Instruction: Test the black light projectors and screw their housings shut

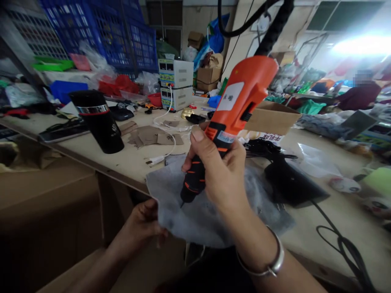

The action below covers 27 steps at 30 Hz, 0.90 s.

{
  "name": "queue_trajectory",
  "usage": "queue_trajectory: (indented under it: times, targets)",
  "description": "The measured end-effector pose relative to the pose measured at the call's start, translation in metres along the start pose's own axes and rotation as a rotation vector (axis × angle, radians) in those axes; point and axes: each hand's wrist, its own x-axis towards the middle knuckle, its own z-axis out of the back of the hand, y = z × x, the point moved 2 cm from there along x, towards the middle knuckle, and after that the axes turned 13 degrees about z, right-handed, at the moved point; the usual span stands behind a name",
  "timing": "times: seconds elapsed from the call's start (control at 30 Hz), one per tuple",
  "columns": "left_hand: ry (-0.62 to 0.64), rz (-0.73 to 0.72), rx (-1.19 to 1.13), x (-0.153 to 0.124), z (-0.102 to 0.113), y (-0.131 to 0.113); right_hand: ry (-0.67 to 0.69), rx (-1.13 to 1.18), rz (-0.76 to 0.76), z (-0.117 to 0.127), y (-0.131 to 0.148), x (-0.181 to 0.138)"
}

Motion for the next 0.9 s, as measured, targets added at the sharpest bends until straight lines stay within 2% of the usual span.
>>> queue_trajectory:
  times: [0.07, 0.2, 0.27, 0.33, 0.5, 0.67, 0.77, 0.9]
  targets:
    - [-0.095, -0.101, 0.211, -0.003, -0.009, -0.010, 0.004, 0.001, 0.011, -0.004, 0.001, -0.002]
    - [-0.336, -0.471, 0.781, -0.002, -0.023, -0.026, -0.008, 0.054, 0.017, -0.004, 0.002, -0.003]
    - [-0.382, -0.601, 0.968, -0.001, -0.028, -0.030, -0.054, 0.063, -0.005, -0.002, 0.001, -0.003]
    - [-0.380, -0.667, 1.065, 0.000, -0.031, -0.032, -0.116, 0.045, -0.031, 0.002, 0.001, -0.003]
    - [-0.360, -0.663, 1.042, -0.003, -0.029, -0.032, -0.216, 0.035, -0.047, 0.008, 0.008, 0.008]
    - [-0.373, -0.645, 0.956, -0.005, -0.019, -0.018, -0.317, -0.002, 0.078, 0.029, 0.037, 0.040]
    - [-0.384, -0.643, 0.895, -0.006, -0.016, -0.016, -0.311, -0.024, 0.099, 0.039, 0.050, 0.051]
    - [-0.365, -0.660, 0.834, -0.008, -0.016, -0.022, -0.298, 0.003, 0.047, 0.038, 0.042, 0.045]
